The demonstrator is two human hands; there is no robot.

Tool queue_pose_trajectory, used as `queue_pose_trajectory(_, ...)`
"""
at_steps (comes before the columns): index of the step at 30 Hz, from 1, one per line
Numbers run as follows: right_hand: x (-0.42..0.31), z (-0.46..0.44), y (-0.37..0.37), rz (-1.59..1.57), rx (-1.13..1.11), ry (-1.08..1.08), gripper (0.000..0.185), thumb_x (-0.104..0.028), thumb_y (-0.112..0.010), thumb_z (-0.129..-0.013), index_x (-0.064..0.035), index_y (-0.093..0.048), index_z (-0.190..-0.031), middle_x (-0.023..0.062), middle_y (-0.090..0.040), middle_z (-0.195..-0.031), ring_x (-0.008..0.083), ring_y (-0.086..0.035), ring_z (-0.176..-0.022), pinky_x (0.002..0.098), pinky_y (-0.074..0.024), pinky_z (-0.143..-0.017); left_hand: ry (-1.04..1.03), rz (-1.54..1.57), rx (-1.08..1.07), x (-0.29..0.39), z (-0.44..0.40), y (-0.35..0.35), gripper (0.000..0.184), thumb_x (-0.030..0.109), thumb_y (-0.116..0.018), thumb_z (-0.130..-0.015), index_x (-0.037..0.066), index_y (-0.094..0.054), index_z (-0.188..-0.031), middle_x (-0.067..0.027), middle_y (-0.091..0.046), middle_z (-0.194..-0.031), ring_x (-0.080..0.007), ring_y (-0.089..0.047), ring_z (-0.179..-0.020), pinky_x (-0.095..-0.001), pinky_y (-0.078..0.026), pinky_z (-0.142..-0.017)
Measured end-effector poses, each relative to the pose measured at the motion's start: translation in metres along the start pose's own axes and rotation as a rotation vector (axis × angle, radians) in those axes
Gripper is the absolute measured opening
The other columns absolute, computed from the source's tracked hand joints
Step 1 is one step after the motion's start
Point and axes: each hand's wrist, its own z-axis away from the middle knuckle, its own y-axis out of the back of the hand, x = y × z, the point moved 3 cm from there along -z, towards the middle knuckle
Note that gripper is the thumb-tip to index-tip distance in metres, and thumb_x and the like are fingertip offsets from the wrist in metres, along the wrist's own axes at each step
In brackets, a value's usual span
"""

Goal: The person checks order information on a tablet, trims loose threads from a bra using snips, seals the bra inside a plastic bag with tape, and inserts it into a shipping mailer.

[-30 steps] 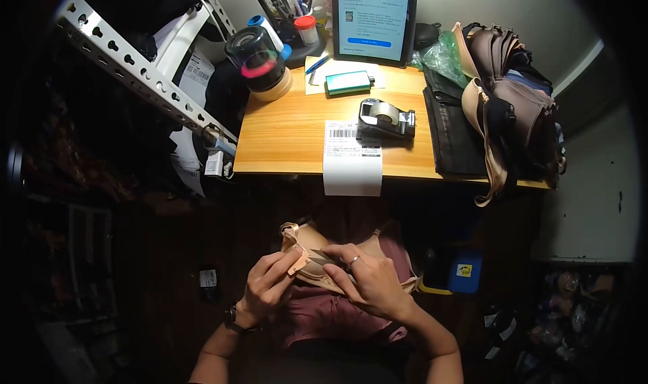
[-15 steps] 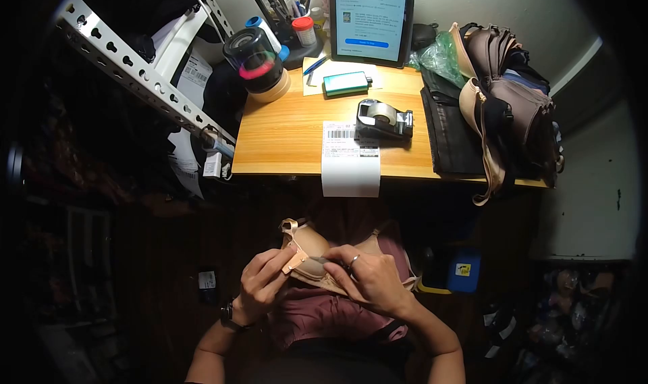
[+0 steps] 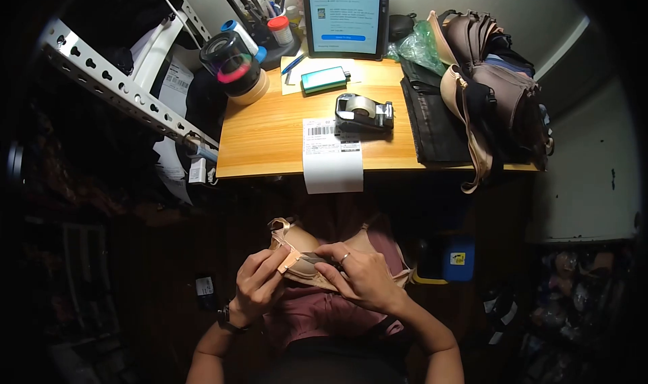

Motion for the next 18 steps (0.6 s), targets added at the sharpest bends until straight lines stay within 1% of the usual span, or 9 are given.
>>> queue_pose_trajectory(6,0.004,-0.001,0.001,0.013,-0.068,-0.013,0.021,-0.022,-0.06,-0.086,-0.0065,-0.06,-0.099,0.0109,-0.065,-0.084,0.0257,-0.064,-0.069,0.0334,-0.0494,-0.059,0.004,0.004,-0.003,0.0,0.0,-0.001,0.013,0.001,-0.061,-0.063,-0.006,-0.061,-0.074,-0.015,-0.06,-0.104,-0.0246,-0.056,-0.086,-0.0319,-0.049,-0.063)
queue_pose_trajectory(9,0.015,0.002,0.009,-0.124,0.097,-0.065,0.018,-0.015,-0.061,-0.084,-0.0059,-0.06,-0.1,0.0145,-0.064,-0.082,0.0286,-0.064,-0.074,0.0328,-0.0495,-0.063,0.07,-0.017,-0.025,-0.002,0.001,0.005,0.018,0.0,-0.06,-0.061,-0.006,-0.061,-0.078,-0.0143,-0.061,-0.102,-0.0251,-0.057,-0.085,-0.0342,-0.049,-0.064)
queue_pose_trajectory(10,0.025,0.004,0.015,-0.12,0.177,-0.1,0.018,-0.012,-0.06,-0.084,-0.0042,-0.059,-0.1,0.014,-0.064,-0.082,0.0242,-0.064,-0.075,0.03,-0.0485,-0.065,0.152,-0.05,-0.075,-0.006,0.006,0.005,0.026,0.0,-0.06,-0.06,-0.005,-0.063,-0.085,-0.0175,-0.057,-0.111,-0.0292,-0.054,-0.094,-0.0377,-0.047,-0.076)
queue_pose_trajectory(12,0.057,0.012,0.029,-0.217,0.364,-0.222,0.022,-0.013,-0.064,-0.082,-0.002,-0.059,-0.1,0.0126,-0.064,-0.083,0.017,-0.061,-0.074,0.0277,-0.0473,-0.067,0.407,-0.319,0.026,-0.011,0.003,0.01,0.036,-0.003,-0.06,-0.063,0.002,-0.065,-0.098,-0.0193,-0.047,-0.124,-0.0359,-0.046,-0.109,-0.0431,-0.037,-0.092)
queue_pose_trajectory(14,0.099,0.027,0.042,-0.071,0.313,-0.433,0.023,-0.016,-0.067,-0.08,0.0002,-0.062,-0.094,0.0104,-0.065,-0.08,0.0131,-0.059,-0.072,0.0261,-0.0466,-0.067,0.55,-0.311,0.022,-0.018,0.004,-0.001,0.033,-0.002,-0.06,-0.07,0.005,-0.064,-0.102,-0.0217,-0.039,-0.132,-0.0399,-0.036,-0.118,-0.0448,-0.03,-0.098)
queue_pose_trajectory(15,0.132,0.038,0.039,-0.105,0.253,-0.517,0.023,-0.02,-0.068,-0.079,0.0013,-0.064,-0.087,0.0098,-0.066,-0.077,0.0143,-0.061,-0.072,0.0262,-0.0471,-0.068,0.537,-0.202,-0.035,-0.021,0.005,-0.014,0.028,0.0,-0.059,-0.075,0.003,-0.062,-0.103,-0.0221,-0.04,-0.13,-0.0393,-0.037,-0.117,-0.0447,-0.031,-0.098)
queue_pose_trajectory(16,0.148,0.048,0.035,-0.029,0.171,-0.534,0.025,-0.022,-0.064,-0.083,0.0022,-0.066,-0.084,0.01,-0.066,-0.075,0.0149,-0.063,-0.072,0.0262,-0.0474,-0.068,0.528,-0.024,-0.105,-0.028,0.01,-0.037,0.027,0.001,-0.06,-0.075,0.001,-0.062,-0.102,-0.0209,-0.043,-0.127,-0.0361,-0.04,-0.116,-0.0417,-0.032,-0.098)
queue_pose_trajectory(17,0.16,0.054,0.028,-0.091,0.054,-0.641,0.026,-0.023,-0.062,-0.084,0.0024,-0.066,-0.086,0.0103,-0.067,-0.076,0.0147,-0.063,-0.073,0.0268,-0.0476,-0.068,0.555,0.307,-0.232,-0.035,0.019,-0.068,0.029,0.006,-0.059,-0.079,0.001,-0.059,-0.108,-0.0233,-0.048,-0.12,-0.0356,-0.044,-0.113,-0.04,-0.036,-0.094)
queue_pose_trajectory(18,0.17,0.06,0.019,-0.158,-0.067,-0.742,0.028,-0.025,-0.059,-0.086,0.0026,-0.067,-0.087,0.0106,-0.067,-0.077,0.0145,-0.064,-0.073,0.0275,-0.0478,-0.069,0.705,0.558,-0.466,-0.041,0.024,-0.105,0.034,0.02,-0.056,-0.086,-0.001,-0.055,-0.112,-0.0251,-0.054,-0.11,-0.0374,-0.051,-0.104,-0.0385,-0.04,-0.09)
